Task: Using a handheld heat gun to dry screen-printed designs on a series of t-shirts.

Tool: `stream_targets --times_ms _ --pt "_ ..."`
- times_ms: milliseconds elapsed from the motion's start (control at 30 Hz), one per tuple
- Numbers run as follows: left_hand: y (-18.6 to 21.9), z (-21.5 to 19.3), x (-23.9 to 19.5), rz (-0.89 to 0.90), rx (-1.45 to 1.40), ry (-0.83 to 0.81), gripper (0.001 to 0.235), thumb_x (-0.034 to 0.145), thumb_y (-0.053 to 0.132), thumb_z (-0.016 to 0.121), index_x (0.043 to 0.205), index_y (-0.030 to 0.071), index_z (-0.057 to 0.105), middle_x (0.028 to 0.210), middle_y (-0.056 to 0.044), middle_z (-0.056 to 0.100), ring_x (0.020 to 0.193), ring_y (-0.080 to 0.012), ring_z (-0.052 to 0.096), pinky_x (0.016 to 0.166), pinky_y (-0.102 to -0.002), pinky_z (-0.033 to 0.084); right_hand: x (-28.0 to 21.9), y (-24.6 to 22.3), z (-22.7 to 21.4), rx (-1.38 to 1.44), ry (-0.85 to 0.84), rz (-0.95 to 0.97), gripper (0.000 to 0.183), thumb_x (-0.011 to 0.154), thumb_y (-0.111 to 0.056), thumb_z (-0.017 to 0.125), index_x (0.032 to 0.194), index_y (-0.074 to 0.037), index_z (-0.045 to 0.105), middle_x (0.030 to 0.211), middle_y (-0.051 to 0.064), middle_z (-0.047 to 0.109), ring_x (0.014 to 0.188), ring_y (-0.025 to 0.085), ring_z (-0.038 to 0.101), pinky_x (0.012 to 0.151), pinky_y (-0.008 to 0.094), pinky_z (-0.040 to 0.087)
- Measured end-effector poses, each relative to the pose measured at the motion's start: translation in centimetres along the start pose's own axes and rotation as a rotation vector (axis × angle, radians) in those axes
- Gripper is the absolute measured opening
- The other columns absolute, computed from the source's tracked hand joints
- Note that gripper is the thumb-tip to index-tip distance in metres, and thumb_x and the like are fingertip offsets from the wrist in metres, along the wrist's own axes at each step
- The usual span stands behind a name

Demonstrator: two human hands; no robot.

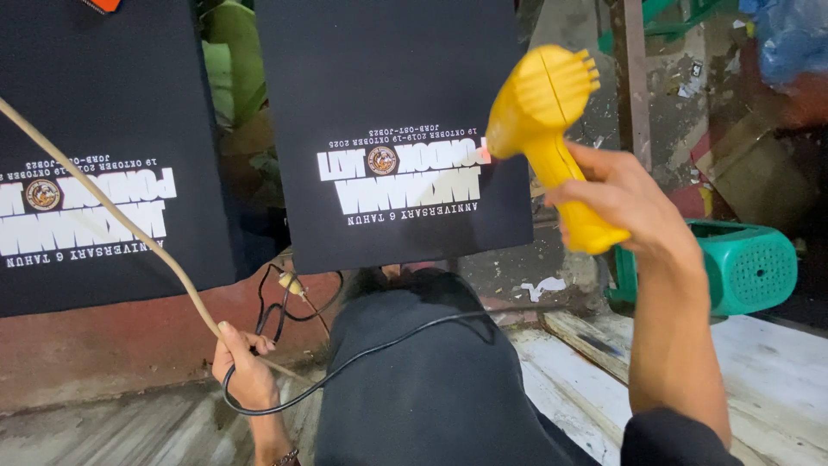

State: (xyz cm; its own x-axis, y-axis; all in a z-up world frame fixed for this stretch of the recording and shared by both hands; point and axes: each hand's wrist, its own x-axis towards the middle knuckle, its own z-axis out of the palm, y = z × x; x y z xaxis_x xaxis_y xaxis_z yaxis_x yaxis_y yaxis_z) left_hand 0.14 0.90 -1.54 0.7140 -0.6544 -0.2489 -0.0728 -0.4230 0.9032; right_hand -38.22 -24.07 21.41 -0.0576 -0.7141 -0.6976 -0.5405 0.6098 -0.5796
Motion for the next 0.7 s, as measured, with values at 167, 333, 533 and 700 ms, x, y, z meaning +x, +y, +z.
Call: stream_targets --times_ms 167,333,533,700 --pt "-0.2 -0.4 -0.2 -0.012 0.072 0.05 0.061 0.12 0.042 0.042 0.07 0.008 0.051 0.064 -0.006 0.054 0.066 -0.0203 0.06 0.076 -0.039 0.056 0.2 -0.1 0.3 0.0 0.023 0.026 0.034 0.079 -0.008 0.065 0.112 -0.001 0.072 0.084 0.019 0.068 0.053 0.031 0.06 0.053 0.041 0.051" --pt "-1.6 -1.9 0.5 0.112 0.09 0.097 0.042 0.122 0.032 0.044 0.095 0.004 0.059 0.064 -0.006 0.057 0.062 -0.0185 0.061 0.076 -0.037 0.055 0.7 -1.3 1.1 0.029 0.055 -0.053 0.033 0.08 -0.013 0.066 0.111 -0.006 0.068 0.082 0.013 0.062 0.054 0.026 0.06 0.054 0.038 0.052" --pt "-0.6 -4.6 0.4 0.031 0.13 0.151 0.047 0.12 0.04 0.047 0.085 0.011 0.056 0.072 -0.003 0.06 0.07 -0.0168 0.062 0.084 -0.038 0.054 0.5 1.2 1.5 0.085 0.056 0.04 0.037 0.082 -0.002 0.063 0.118 0.003 0.071 0.086 0.022 0.067 0.052 0.034 0.056 0.051 0.047 0.05" --pt "-2.5 -9.2 0.8 -0.122 0.311 0.37 0.05 0.122 0.035 0.058 0.08 0.011 0.07 0.076 0.0 0.064 0.073 -0.0129 0.051 0.076 -0.032 0.043 2.8 5.5 3.4 0.718 -0.057 -0.396 0.055 0.073 -0.018 0.071 0.122 0.002 0.057 0.099 0.017 0.069 0.053 0.025 0.063 0.047 0.036 0.058"
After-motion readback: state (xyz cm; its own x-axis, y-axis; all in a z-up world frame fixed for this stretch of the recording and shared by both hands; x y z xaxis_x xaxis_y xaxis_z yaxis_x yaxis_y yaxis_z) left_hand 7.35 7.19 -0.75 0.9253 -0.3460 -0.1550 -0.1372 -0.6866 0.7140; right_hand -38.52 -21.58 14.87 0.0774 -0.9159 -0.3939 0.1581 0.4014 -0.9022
